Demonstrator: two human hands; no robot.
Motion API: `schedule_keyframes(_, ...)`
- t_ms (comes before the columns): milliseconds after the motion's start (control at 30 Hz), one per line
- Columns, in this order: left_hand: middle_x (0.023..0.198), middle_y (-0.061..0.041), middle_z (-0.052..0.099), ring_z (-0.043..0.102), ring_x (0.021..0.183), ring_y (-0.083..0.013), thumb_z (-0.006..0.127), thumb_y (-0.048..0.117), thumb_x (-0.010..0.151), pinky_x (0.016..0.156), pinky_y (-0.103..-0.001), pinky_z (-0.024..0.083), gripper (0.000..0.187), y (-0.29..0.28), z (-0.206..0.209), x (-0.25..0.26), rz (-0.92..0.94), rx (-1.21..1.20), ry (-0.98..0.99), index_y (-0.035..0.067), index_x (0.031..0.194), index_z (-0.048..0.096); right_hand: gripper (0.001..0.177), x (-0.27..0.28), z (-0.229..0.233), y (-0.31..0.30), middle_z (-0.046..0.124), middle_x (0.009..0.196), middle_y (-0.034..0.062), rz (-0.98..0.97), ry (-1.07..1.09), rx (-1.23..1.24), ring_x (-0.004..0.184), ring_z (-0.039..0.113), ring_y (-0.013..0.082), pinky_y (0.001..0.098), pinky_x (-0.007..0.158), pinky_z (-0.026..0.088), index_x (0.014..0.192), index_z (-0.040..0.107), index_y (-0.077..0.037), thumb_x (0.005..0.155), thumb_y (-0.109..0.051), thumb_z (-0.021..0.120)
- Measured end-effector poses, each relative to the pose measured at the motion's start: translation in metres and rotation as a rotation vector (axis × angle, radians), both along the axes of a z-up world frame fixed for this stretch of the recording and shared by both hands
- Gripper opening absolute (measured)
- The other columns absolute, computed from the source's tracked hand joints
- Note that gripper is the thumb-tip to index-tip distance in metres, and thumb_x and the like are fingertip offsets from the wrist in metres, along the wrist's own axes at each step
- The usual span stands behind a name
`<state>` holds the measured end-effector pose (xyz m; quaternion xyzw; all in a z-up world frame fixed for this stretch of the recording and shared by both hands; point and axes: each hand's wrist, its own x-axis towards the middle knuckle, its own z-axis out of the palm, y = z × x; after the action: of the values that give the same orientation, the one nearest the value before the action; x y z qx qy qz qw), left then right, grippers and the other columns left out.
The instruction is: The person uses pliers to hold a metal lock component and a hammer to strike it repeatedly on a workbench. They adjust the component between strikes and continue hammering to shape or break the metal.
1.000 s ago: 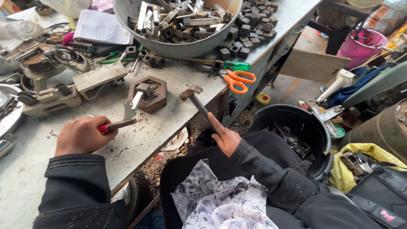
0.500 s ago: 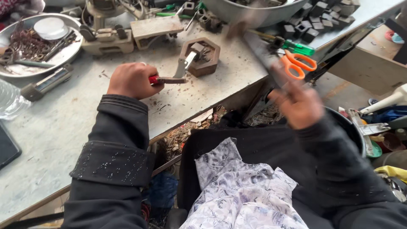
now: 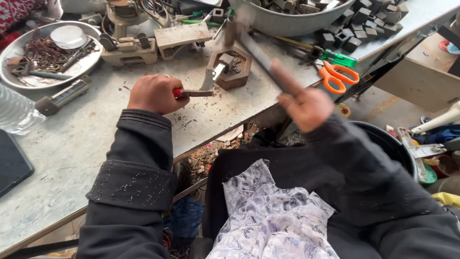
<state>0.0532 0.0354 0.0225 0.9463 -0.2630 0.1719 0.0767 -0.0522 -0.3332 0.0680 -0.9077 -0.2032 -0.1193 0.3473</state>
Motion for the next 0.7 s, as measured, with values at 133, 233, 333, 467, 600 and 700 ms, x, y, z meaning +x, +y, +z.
schedule_keyframes(133,0.068,-0.007,0.069,0.068,0.063,-0.0264,0.078,0.041,0.082,0.064,-0.042,0.055,0.027,0.002,-0.003,0.003,-0.023,-0.038,-0.015,0.014,0.077,0.075,0.055,-0.040,0.042,-0.012,0.069,0.094,0.0002,-0.173,-0.316,0.213,0.077,0.063,0.0064,0.0221,0.071,0.051,0.160,0.044,-0.022,0.107,-0.026,0.058)
schedule_keyframes(233,0.069,-0.007,0.070,0.068,0.063,-0.0269,0.078,0.042,0.082,0.064,-0.043,0.055,0.029,0.004,-0.002,0.003,-0.012,-0.039,0.009,0.014,0.077,0.075,0.060,-0.045,0.044,0.018,0.069,0.092,0.0070,-0.135,-0.308,0.412,0.078,0.066,0.0172,0.0296,0.073,0.053,0.163,0.036,-0.026,0.106,-0.024,0.056)
schedule_keyframes(333,0.068,-0.008,0.069,0.069,0.063,-0.0276,0.078,0.042,0.082,0.064,-0.043,0.055,0.030,0.001,0.000,0.000,0.005,-0.044,0.006,0.013,0.077,0.075,0.066,-0.012,0.015,0.043,0.068,0.090,0.0138,-0.175,0.073,-0.036,0.079,0.068,0.0280,0.0371,0.076,0.056,0.166,0.028,-0.031,0.106,-0.023,0.053)
schedule_keyframes(467,0.069,-0.008,0.070,0.069,0.065,-0.0282,0.080,0.039,0.081,0.066,-0.043,0.055,0.027,0.001,0.002,-0.002,-0.022,-0.097,-0.016,0.013,0.078,0.077,0.070,0.010,-0.020,0.025,0.071,0.103,0.0204,-0.052,0.169,-0.163,0.091,0.072,0.0373,0.0438,0.085,0.057,0.164,0.028,-0.032,0.101,-0.020,0.057)
schedule_keyframes(600,0.076,-0.007,0.074,0.070,0.065,-0.0258,0.078,0.037,0.087,0.067,-0.041,0.056,0.023,0.006,-0.004,0.001,-0.046,-0.258,0.043,0.014,0.087,0.079,0.066,0.009,-0.034,-0.002,0.073,0.112,0.0194,-0.128,0.027,-0.055,0.100,0.072,0.0371,0.0423,0.090,0.057,0.161,0.034,-0.034,0.101,-0.023,0.061)
schedule_keyframes(700,0.077,-0.010,0.073,0.070,0.070,-0.0303,0.080,0.037,0.088,0.069,-0.042,0.056,0.024,0.005,-0.003,0.001,-0.001,-0.289,-0.039,0.013,0.089,0.080,0.066,0.008,-0.034,-0.014,0.074,0.105,0.0200,-0.296,0.023,-0.104,0.099,0.072,0.0386,0.0440,0.088,0.057,0.159,0.037,-0.037,0.099,-0.022,0.061)
